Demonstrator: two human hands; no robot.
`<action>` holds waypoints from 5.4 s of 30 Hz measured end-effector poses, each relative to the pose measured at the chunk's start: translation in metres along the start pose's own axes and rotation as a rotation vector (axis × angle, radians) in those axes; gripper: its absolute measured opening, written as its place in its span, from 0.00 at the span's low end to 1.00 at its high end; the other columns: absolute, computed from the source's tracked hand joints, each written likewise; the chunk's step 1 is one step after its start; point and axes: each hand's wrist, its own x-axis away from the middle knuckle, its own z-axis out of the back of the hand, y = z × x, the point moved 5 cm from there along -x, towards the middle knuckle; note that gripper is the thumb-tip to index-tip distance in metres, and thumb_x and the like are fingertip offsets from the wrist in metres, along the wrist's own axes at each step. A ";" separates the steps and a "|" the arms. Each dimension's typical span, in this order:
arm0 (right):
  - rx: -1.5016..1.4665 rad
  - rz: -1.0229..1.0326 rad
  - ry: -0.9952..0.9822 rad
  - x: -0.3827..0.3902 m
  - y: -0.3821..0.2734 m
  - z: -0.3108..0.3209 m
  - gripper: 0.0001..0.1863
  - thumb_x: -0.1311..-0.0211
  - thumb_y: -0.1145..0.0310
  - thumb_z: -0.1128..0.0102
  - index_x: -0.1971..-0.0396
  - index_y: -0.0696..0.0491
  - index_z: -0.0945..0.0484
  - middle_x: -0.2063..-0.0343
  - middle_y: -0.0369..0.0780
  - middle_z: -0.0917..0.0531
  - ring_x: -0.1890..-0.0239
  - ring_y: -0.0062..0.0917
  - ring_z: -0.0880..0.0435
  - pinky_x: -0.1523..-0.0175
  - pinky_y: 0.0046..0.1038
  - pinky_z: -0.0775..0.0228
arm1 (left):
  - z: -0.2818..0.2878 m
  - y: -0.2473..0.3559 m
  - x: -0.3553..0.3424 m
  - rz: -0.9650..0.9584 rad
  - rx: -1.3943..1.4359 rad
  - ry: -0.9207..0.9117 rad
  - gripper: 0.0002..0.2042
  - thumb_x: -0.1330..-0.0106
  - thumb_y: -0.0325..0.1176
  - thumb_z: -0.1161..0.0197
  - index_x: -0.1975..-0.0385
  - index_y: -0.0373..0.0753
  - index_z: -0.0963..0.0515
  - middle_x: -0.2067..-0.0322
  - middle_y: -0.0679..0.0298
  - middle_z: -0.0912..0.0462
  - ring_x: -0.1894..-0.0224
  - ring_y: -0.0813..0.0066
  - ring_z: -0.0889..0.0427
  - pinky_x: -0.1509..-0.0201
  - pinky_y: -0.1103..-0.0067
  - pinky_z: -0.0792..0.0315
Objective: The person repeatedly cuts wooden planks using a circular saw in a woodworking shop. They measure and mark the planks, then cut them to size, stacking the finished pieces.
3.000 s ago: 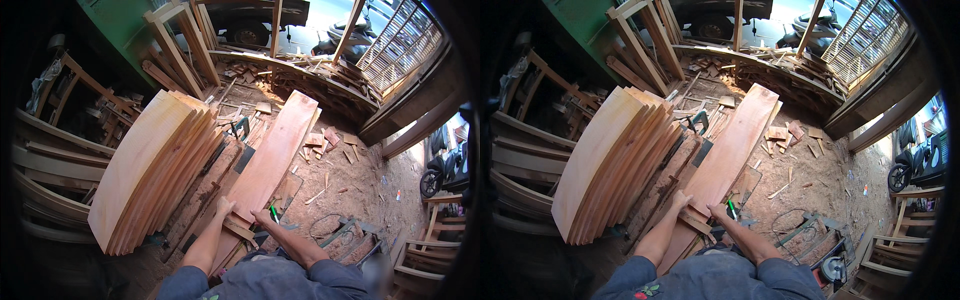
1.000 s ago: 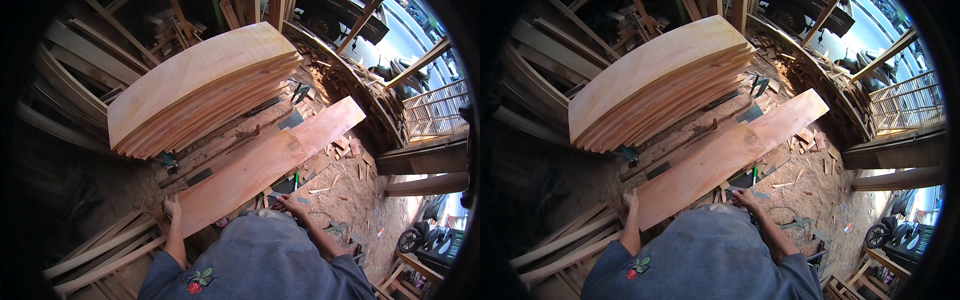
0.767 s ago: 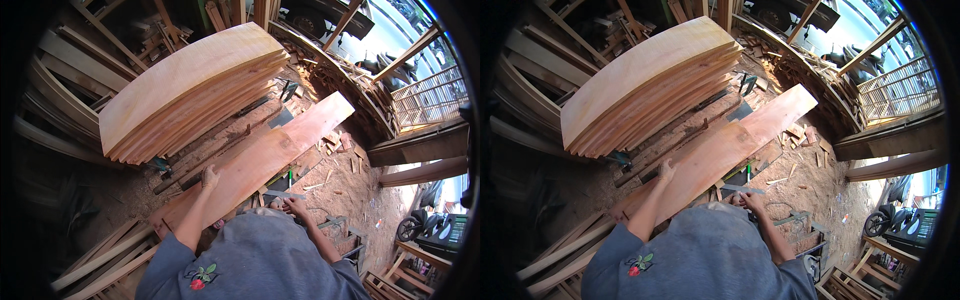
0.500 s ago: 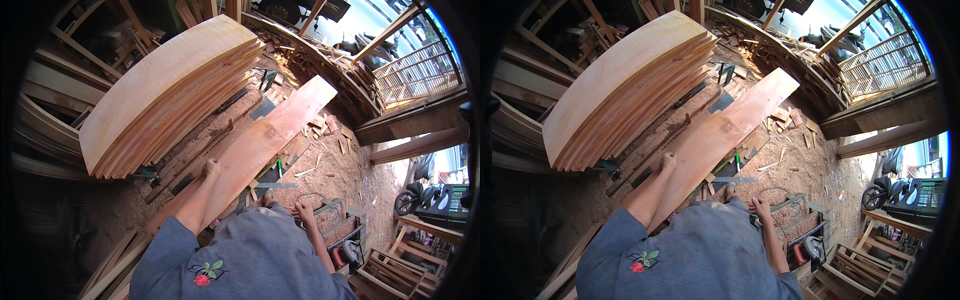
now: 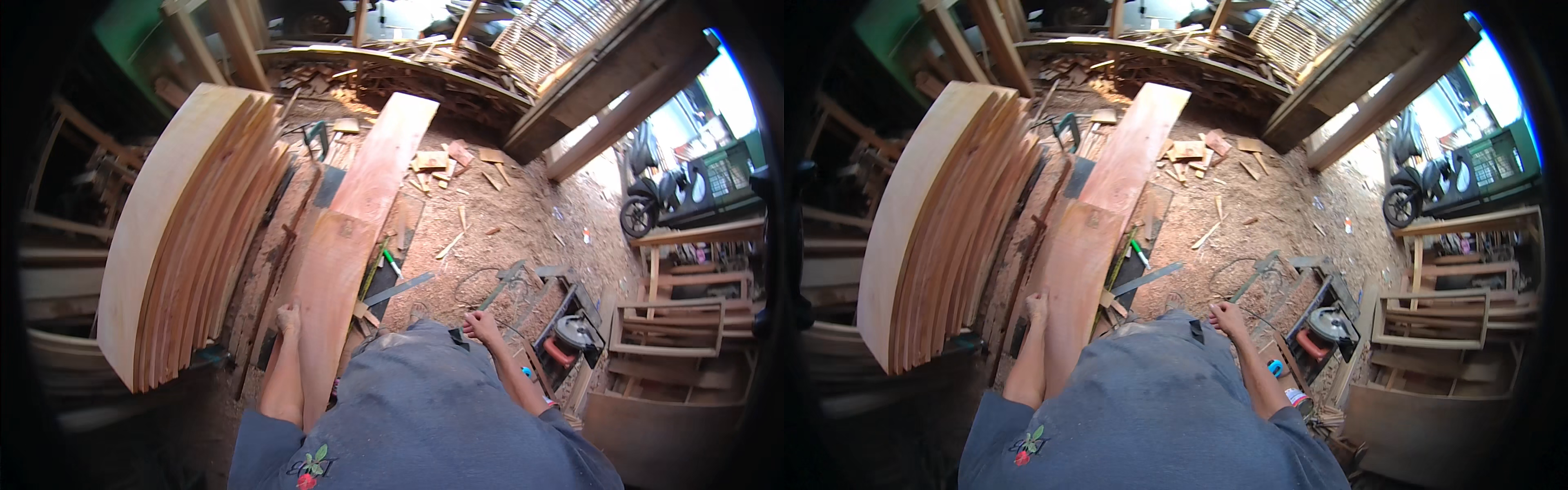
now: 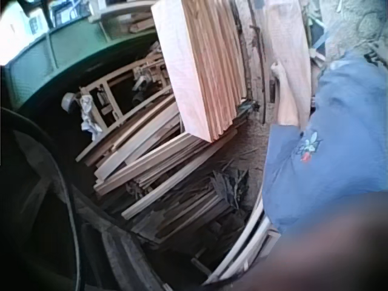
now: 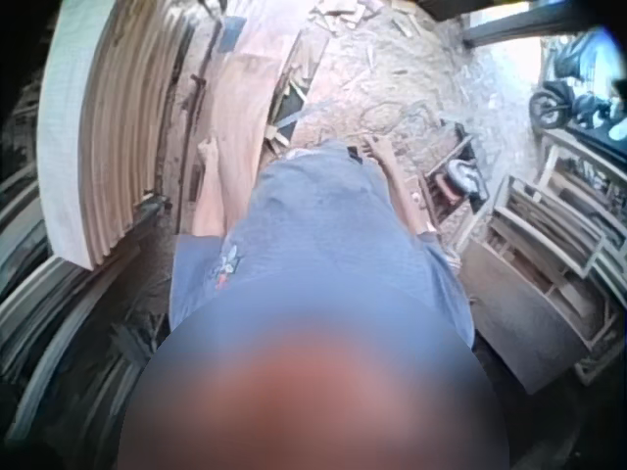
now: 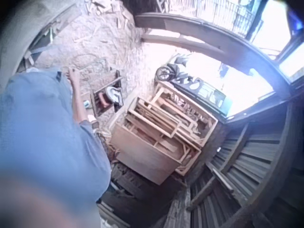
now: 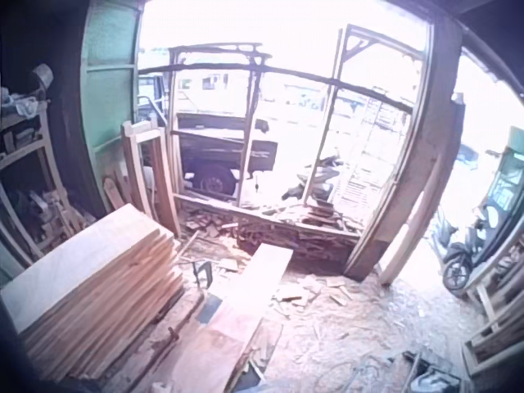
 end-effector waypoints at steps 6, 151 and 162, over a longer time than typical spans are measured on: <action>0.367 0.210 0.107 0.012 0.000 0.065 0.23 0.36 0.51 0.35 0.61 0.60 0.15 0.68 0.49 0.12 0.62 0.41 0.12 0.53 0.40 0.23 | 0.022 0.021 0.062 -0.093 -0.253 0.171 0.47 0.45 0.53 0.23 0.30 0.32 0.35 0.31 0.41 0.32 0.29 0.43 0.35 0.25 0.58 0.40; 0.493 0.805 -0.736 0.055 -0.232 -0.188 0.35 0.32 0.36 0.44 0.65 0.61 0.22 0.74 0.60 0.17 0.66 0.58 0.15 0.60 0.52 0.24 | -0.012 -0.005 0.126 0.548 -0.338 -0.029 0.77 0.66 0.57 0.13 0.20 0.46 0.68 0.27 0.21 0.65 0.26 0.16 0.55 0.24 0.44 0.47; 0.494 0.810 -0.719 0.052 -0.232 -0.197 0.36 0.32 0.34 0.45 0.65 0.60 0.22 0.74 0.59 0.17 0.67 0.58 0.15 0.61 0.52 0.23 | -0.009 -0.002 0.126 0.547 -0.305 0.004 0.78 0.67 0.56 0.12 0.21 0.50 0.69 0.26 0.24 0.64 0.27 0.14 0.52 0.25 0.43 0.45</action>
